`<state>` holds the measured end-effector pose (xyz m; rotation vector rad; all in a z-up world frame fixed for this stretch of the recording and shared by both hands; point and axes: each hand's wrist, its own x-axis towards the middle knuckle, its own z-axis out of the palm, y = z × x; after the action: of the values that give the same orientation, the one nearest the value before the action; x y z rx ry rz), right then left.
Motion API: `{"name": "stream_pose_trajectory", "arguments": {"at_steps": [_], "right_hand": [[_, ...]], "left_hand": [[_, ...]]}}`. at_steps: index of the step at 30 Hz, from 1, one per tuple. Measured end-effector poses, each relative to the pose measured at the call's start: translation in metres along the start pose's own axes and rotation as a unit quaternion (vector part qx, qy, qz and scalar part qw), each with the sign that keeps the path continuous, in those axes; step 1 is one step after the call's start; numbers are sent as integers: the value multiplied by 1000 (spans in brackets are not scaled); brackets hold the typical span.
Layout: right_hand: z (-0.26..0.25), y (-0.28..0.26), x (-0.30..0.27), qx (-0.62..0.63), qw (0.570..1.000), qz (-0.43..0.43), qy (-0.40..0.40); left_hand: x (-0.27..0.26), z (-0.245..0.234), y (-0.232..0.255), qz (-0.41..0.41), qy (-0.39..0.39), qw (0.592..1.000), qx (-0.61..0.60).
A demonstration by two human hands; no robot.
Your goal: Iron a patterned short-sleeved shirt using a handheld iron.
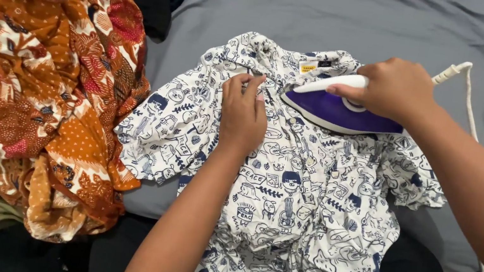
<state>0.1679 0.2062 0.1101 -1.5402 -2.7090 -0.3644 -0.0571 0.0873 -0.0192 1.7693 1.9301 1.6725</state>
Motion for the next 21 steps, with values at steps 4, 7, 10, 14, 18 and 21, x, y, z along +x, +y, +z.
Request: {"name": "stream_pose_trajectory", "arguments": {"at_steps": [4,7,10,14,18,21], "right_hand": [[8,7,11,28,1000,1,-6],[12,13,18,41,997,-62,-33],[7,4,18,40,993,-75,-81],[6,-7,14,28,999,-10,-35],[9,-5,16,51,998,8,-19],[16,7,23,51,995,-68,-50]], "left_hand": [[-1,0,0,-2,6,1000,-9],[-1,0,-1,1,26,999,-20],[-1,-1,-1,-3,40,999,-27],[0,0,-1,-13,42,999,-27],[-1,-1,-3,-19,41,999,-24],[-2,-1,-2,-19,43,998,-28]]}}
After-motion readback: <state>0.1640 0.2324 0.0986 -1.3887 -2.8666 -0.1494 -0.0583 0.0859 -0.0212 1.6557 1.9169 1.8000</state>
